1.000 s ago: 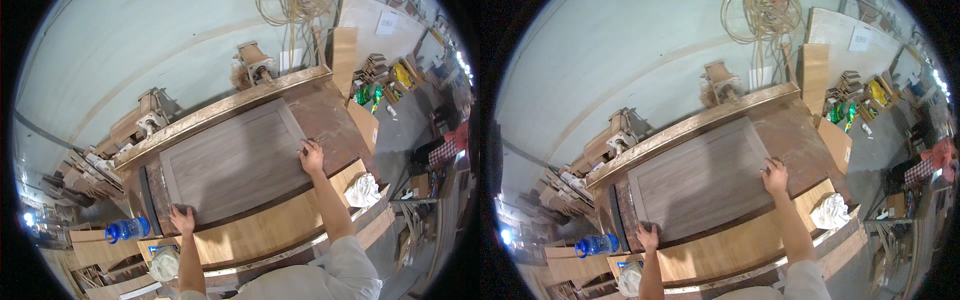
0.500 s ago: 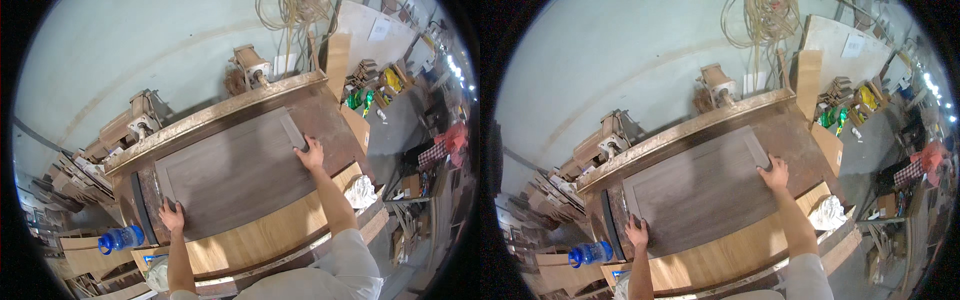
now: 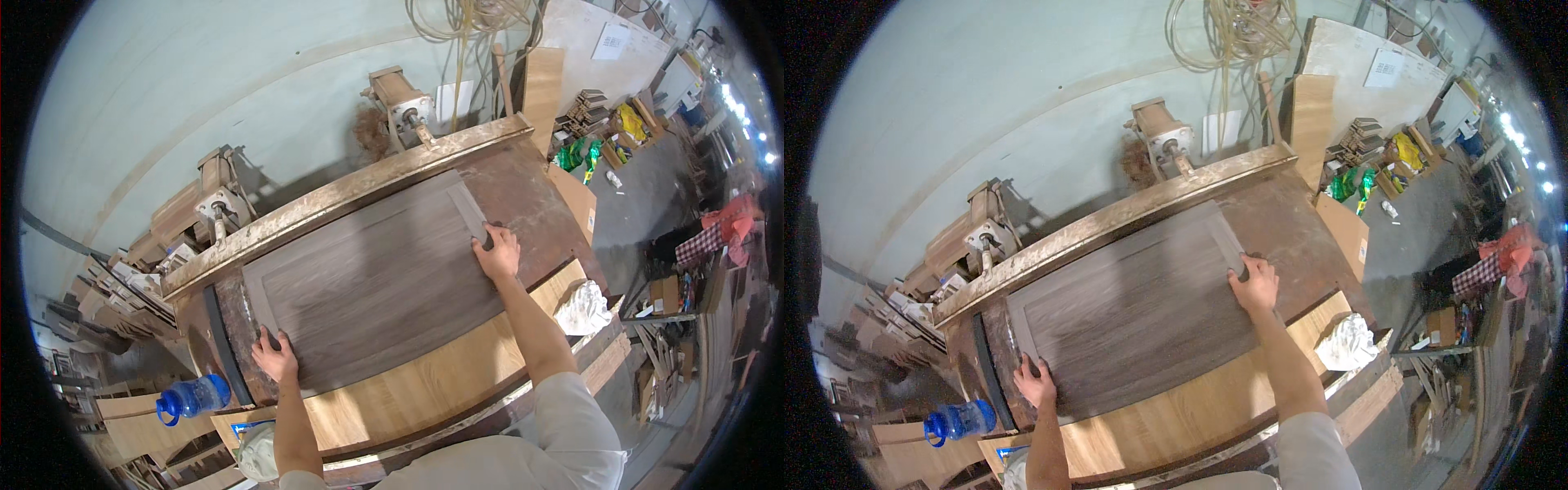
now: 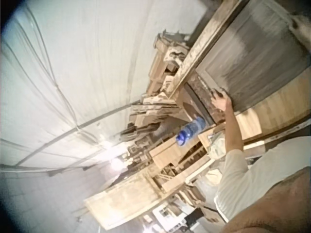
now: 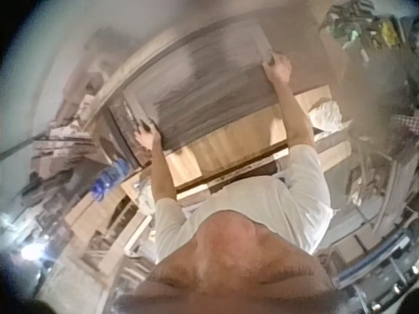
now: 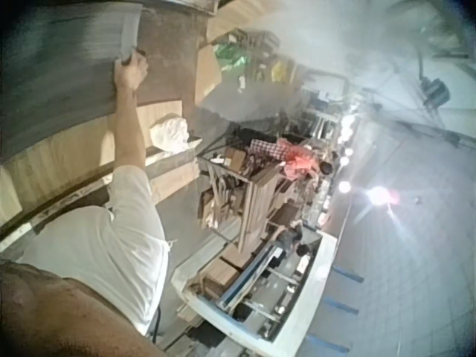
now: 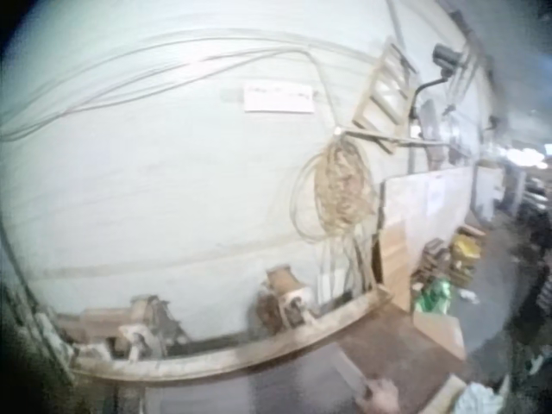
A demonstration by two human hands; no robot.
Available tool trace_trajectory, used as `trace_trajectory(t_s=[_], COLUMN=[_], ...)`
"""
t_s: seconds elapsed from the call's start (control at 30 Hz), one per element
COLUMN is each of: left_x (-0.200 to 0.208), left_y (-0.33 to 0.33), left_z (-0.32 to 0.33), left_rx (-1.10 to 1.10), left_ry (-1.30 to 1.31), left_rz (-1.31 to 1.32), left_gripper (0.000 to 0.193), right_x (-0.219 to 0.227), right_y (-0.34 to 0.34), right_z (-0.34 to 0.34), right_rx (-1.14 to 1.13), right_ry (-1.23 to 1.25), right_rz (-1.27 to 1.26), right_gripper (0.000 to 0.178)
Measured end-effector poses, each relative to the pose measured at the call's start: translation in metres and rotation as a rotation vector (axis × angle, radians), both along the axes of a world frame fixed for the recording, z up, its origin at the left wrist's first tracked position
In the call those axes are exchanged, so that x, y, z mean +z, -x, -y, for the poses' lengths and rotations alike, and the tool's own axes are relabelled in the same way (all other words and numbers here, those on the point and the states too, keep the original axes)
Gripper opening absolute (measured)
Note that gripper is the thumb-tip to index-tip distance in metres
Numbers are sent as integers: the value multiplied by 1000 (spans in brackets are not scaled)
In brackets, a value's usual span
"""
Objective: The person lifts a rectangular wooden panel from a workbench, carries it across the workshop, and places it onto a stack on the floor.
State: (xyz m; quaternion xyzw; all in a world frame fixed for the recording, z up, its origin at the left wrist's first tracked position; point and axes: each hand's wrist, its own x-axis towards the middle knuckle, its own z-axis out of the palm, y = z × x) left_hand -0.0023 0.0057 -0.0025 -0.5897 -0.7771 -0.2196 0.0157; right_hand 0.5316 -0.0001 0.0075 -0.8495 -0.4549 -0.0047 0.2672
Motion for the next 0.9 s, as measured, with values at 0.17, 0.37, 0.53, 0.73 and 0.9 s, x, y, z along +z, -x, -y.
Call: trace_trajectory(t_s=[0.17, 0.37, 0.53, 0.73, 0.9], left_x=[-1, -1, 1, -1, 0], left_y=[-1, -2, -4, -2, 0], left_z=[0, 0, 0, -1, -1], left_rx=[53, 58, 29, 18, 23], left_ry=[25, 26, 19, -6, 23], left_rz=[-20, -42, -49, -28, -7], left_gripper=[53, 52, 51, 52, 52], right_x=[3, 4, 1, -2, -2], right_y=[0, 1, 0, 1, 1], right_z=[0, 0, 0, -2, -5], right_rx=[-35, -57, -39, -17, -20], right_ry=[135, 176, 107, 32, 24], right_rz=[-71, -82, -32, 1, 16], right_gripper=[52, 53, 53, 53, 52])
